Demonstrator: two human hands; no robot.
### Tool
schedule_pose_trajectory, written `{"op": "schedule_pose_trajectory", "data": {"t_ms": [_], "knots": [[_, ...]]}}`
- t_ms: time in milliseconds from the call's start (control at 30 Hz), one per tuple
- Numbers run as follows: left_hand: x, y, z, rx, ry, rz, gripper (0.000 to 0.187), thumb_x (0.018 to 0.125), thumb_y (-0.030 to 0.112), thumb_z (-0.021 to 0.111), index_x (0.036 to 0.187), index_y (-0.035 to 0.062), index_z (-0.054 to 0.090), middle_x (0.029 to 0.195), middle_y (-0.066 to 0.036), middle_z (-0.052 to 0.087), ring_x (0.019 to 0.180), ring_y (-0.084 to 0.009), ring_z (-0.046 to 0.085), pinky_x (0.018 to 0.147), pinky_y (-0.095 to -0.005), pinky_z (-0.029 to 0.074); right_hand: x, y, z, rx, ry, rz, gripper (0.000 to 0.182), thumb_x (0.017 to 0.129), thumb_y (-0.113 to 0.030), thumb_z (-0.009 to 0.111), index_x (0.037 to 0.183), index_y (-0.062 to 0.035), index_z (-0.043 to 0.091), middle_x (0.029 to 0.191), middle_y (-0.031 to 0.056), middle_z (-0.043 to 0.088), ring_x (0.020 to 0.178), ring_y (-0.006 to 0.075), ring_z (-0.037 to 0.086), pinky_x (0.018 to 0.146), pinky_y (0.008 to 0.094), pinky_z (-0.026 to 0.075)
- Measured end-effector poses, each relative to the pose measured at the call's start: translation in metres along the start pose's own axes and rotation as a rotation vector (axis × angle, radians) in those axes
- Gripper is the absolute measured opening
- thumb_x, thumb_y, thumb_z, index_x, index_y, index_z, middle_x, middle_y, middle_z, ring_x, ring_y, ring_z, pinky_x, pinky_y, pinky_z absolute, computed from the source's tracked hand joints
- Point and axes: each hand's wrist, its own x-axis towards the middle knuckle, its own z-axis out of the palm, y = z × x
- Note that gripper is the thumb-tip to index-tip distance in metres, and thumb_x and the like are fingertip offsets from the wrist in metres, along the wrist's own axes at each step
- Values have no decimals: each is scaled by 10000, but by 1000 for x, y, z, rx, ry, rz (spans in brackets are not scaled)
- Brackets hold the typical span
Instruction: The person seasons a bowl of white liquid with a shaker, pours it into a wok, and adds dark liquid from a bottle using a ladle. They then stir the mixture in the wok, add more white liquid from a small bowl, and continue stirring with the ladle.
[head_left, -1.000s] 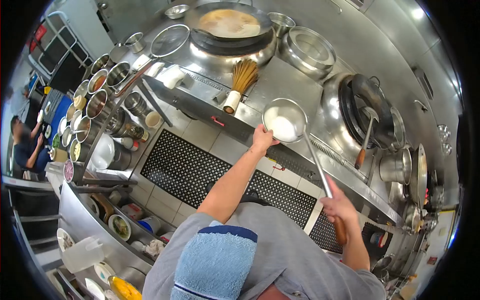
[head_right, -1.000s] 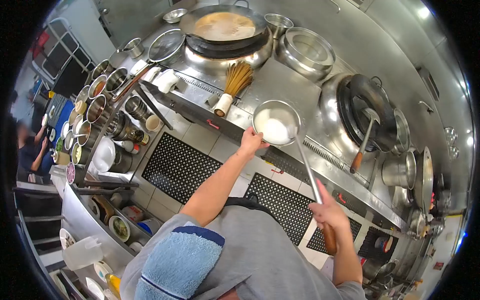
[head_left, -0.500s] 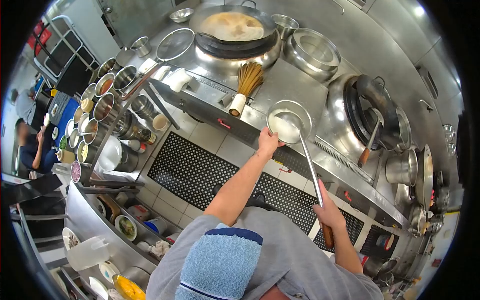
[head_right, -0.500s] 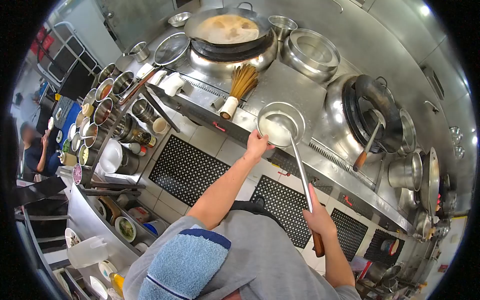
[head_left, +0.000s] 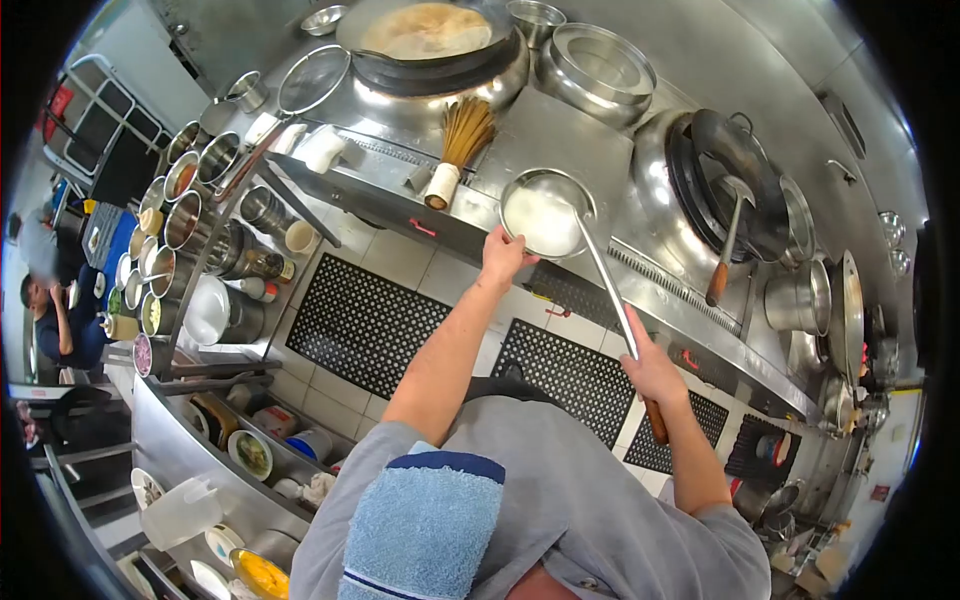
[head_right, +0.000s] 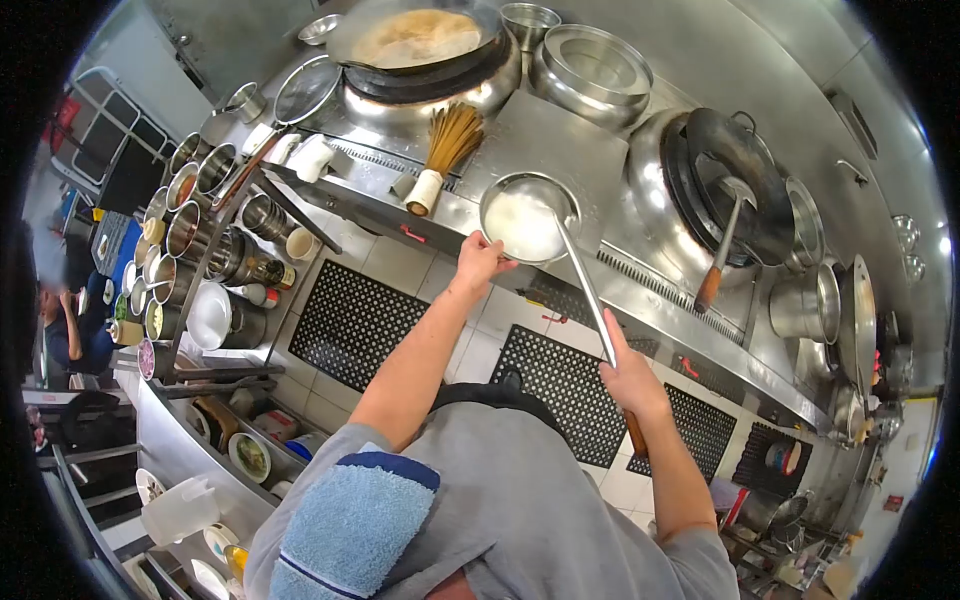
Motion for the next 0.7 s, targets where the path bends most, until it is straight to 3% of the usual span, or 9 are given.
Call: {"op": "schedule_pose_trajectory", "data": {"t_ms": [167, 233, 367, 467, 567, 700], "knots": [[2, 1, -6, 93, 37, 0, 186, 873, 10, 545, 802, 26, 374, 782, -119, 524, 615, -225, 616, 535, -333, 594, -6, 1, 5, -19, -85, 55, 851, 797, 10, 466, 1512, -235, 76, 927, 281, 608, 473, 238, 554, 448, 359, 474], [3, 2, -5, 89, 41, 3, 197, 875, 15, 547, 794, 28, 367, 772, -119, 520, 598, -228, 616, 520, -333, 590, -5, 14, 8, -39, -36, -85, 858, 787, 11, 473, 1514, -216, 77, 965, 279, 608, 510, 233, 570, 478, 347, 474], [2, 1, -5, 77, 54, 10, 202, 877, 17, 545, 787, 30, 365, 763, -114, 512, 590, -227, 611, 511, -335, 587, -10, 17, 6, 20, -54, -88, 875, 777, 12, 491, 1518, -190, 72, 1039, 249, 601, 553, 209, 567, 516, 324, 462], [3, -1, -4, 84, 87, 2, 111, 870, 10, 539, 840, -5, 433, 761, -87, 508, 588, -182, 586, 499, -319, 583, -20, -8, -1, 218, -146, 94, 878, 784, 16, 492, 1520, -213, 71, 859, 156, 610, 477, 170, 506, 441, 307, 431], [0, -1, -2, 84, 102, -1, 76, 867, 5, 535, 914, -30, 487, 766, -65, 500, 605, -160, 576, 505, -310, 586, -27, -22, -6, 385, -181, 184, 863, 802, 26, 489, 1520, -234, 87, 636, 35, 503, 405, 116, 418, 358, 281, 379], [0, 1, -2, 72, 50, -16, 129, 869, 6, 531, 988, -34, 503, 781, -54, 496, 633, -163, 581, 530, -310, 593, -29, -13, -26, 715, -268, 232, 843, 818, 38, 490, 1515, -245, 109, 532, -30, 373, 371, 78, 357, 308, 257, 333]]}}
